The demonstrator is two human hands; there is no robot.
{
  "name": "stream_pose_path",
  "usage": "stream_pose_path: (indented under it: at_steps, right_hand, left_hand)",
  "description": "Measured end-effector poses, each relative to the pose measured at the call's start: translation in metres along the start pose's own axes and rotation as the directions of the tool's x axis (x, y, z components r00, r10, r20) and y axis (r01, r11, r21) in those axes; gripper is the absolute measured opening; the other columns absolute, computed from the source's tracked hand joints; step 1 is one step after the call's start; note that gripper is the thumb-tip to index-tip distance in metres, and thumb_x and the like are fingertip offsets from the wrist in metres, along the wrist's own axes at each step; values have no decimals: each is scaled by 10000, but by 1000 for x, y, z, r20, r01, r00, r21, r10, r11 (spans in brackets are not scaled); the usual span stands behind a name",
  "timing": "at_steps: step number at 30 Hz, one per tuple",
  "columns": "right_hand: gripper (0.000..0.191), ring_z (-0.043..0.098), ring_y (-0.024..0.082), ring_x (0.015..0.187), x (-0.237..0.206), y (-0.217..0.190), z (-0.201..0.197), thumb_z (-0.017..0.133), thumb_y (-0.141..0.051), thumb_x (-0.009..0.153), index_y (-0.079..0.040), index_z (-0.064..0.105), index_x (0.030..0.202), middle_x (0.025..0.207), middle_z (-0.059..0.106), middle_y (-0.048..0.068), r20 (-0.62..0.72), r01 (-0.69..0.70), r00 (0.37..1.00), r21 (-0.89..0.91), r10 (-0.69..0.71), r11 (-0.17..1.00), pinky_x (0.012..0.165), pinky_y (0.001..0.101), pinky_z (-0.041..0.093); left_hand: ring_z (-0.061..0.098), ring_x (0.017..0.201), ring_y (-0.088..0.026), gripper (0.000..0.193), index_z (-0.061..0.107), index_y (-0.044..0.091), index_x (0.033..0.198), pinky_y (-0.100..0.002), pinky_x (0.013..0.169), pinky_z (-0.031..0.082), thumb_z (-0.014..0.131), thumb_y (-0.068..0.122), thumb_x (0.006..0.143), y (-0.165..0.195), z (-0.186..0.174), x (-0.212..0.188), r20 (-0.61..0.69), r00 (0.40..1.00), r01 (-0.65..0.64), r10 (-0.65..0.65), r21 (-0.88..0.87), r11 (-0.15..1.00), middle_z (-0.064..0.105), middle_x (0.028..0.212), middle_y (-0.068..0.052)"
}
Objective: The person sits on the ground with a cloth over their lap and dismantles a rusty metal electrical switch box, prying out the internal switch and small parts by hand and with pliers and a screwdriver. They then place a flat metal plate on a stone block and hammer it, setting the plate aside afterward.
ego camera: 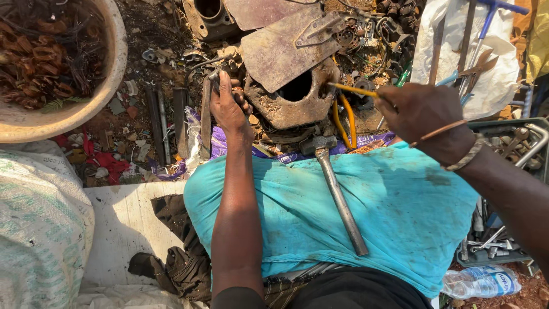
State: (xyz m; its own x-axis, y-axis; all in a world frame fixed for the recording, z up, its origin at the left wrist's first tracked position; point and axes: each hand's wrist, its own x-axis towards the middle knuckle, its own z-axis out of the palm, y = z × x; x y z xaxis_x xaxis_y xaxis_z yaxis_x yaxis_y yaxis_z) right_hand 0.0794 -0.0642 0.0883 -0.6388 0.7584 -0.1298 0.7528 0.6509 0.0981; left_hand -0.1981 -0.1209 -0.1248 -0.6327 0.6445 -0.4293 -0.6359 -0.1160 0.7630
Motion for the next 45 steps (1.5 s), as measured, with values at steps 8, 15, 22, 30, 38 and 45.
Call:
stream_pose_path:
  at_steps: [8, 15, 22, 30, 38, 45]
  right_hand:
    - [221, 650, 295, 543, 0, 1, -6, 619, -320, 1002, -143, 724, 921, 647, 666, 91, 102, 12, 995, 51, -17, 999, 516, 446, 503]
    - [192, 636, 305, 520, 3, -7, -4, 625, -300, 978, -152, 705, 886, 627, 652, 93, 99, 32, 994, 63, -38, 998, 493, 460, 492]
    - [194, 647, 332, 532, 15, -7, -13, 619, -309, 982, -167, 750, 966, 637, 663, 115, 57, 1, 998, 60, -5, 998, 501, 475, 499]
    - [224, 643, 290, 532, 18, -11, -10, 589, -291, 1013, -126, 715, 929, 648, 633, 108, 69, 18, 998, -55, -14, 998, 484, 456, 503]
    - [193, 586, 218, 430, 12, -14, -22, 570, -264, 1067, -146, 720, 1038, 568, 607, 71, 59, -4, 998, -103, 10, 995, 409, 399, 465]
    - [262, 638, 271, 508, -1, -7, -4, 605, -380, 1022, -168, 715, 914, 592, 636, 88, 108, -63, 992, -64, 70, 996, 484, 442, 498]
  left_hand:
    - [421, 491, -65, 417, 594, 84, 906, -245, 417, 350, 636, 489, 994, 5, 4, -3, -22, 1000, -19, 20, 24, 1000, 428, 622, 44]
    - [417, 459, -69, 415, 576, 87, 891, -252, 383, 322, 622, 490, 980, 6, 3, -3, -66, 997, 35, -35, -4, 999, 449, 607, 35]
    - [418, 463, -58, 420, 576, 88, 916, -244, 385, 325, 624, 500, 988, 8, 3, -4, -24, 1000, 3, -3, 15, 1000, 446, 615, 42]
    - [409, 456, -64, 409, 582, 87, 908, -252, 383, 332, 629, 487, 984, 12, 3, -4, -22, 999, 24, -25, -6, 1000, 444, 607, 40]
    - [416, 478, -58, 414, 586, 79, 908, -243, 409, 358, 635, 482, 992, 12, 2, -6, 13, 1000, -2, 1, 32, 999, 427, 612, 45]
    - [435, 500, -58, 416, 604, 73, 918, -247, 422, 362, 646, 481, 985, 10, 5, -5, -14, 1000, 23, -22, 20, 1000, 443, 629, 42]
